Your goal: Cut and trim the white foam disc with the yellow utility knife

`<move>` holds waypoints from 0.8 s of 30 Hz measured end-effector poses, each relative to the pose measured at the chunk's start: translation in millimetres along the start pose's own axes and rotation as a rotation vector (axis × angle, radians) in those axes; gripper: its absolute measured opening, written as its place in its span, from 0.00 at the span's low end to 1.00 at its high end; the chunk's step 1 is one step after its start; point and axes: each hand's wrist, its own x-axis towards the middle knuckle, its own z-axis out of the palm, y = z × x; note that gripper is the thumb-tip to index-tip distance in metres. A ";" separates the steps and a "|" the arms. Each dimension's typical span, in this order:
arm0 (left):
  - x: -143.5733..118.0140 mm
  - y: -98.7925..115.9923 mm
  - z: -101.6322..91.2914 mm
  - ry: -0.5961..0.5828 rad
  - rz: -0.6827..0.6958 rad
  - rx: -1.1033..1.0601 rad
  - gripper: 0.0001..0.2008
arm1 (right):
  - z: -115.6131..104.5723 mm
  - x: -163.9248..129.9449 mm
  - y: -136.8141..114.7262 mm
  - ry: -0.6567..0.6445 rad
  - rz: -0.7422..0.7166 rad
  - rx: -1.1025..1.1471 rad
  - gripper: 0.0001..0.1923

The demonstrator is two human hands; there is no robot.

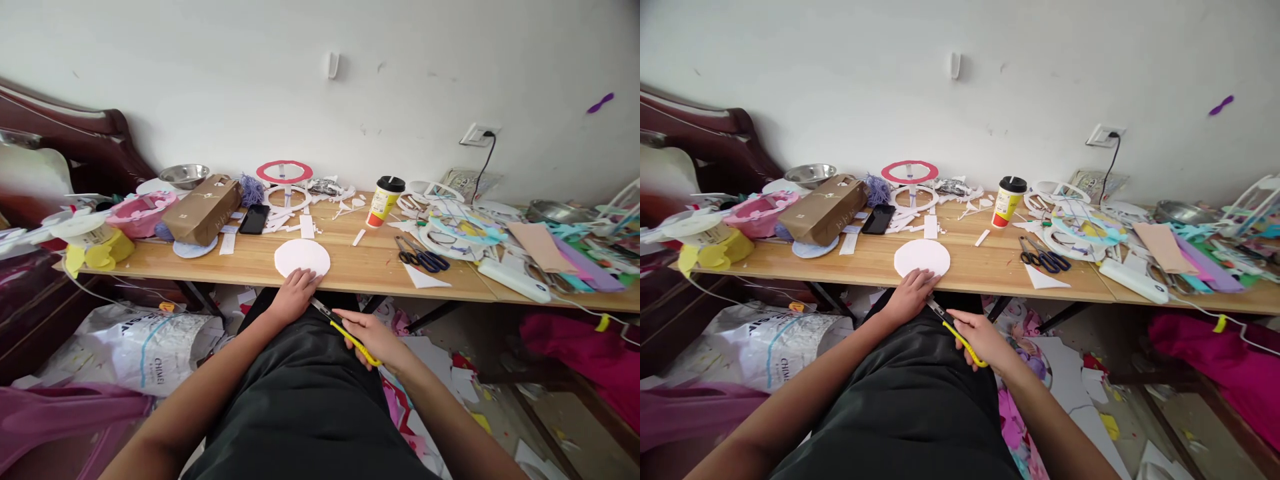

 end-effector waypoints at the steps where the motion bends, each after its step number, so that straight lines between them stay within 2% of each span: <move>1: -1.5 -1.9 0.0 0.004 0.009 -0.009 0.26 | 2.6 0.0 3.3 0.020 -0.001 0.005 0.27; 4: -6.7 -8.0 -0.8 0.011 0.022 -0.043 0.25 | -1.3 -4.8 16.1 0.071 -0.008 0.018 0.30; 8: -11.8 -13.7 -0.2 0.045 0.022 -0.103 0.22 | -23.7 -21.9 27.4 0.214 -0.039 0.023 0.34; 11: -13.3 -16.1 4.0 0.118 0.021 -0.175 0.20 | -33.0 -30.3 25.3 0.298 -0.083 0.045 0.36; 14: -13.1 -17.1 8.0 0.165 -0.002 -0.190 0.15 | -29.5 -23.3 13.8 0.378 -0.198 0.129 0.37; 16: -12.2 -16.7 9.1 0.179 -0.017 -0.182 0.13 | -22.8 -7.2 0.7 0.460 -0.326 0.087 0.31; 18: -10.4 -15.5 8.7 0.193 -0.030 -0.175 0.12 | -15.8 18.6 -16.2 0.547 -0.455 -0.089 0.23; 21: -8.4 -13.1 5.7 0.211 -0.035 -0.167 0.12 | -9.6 71.1 -43.7 0.609 -0.561 -0.187 0.16; 24: -15.5 -12.4 -1.7 0.215 0.001 -0.166 0.12 | -12.7 123.0 -61.8 0.644 -0.615 -0.213 0.12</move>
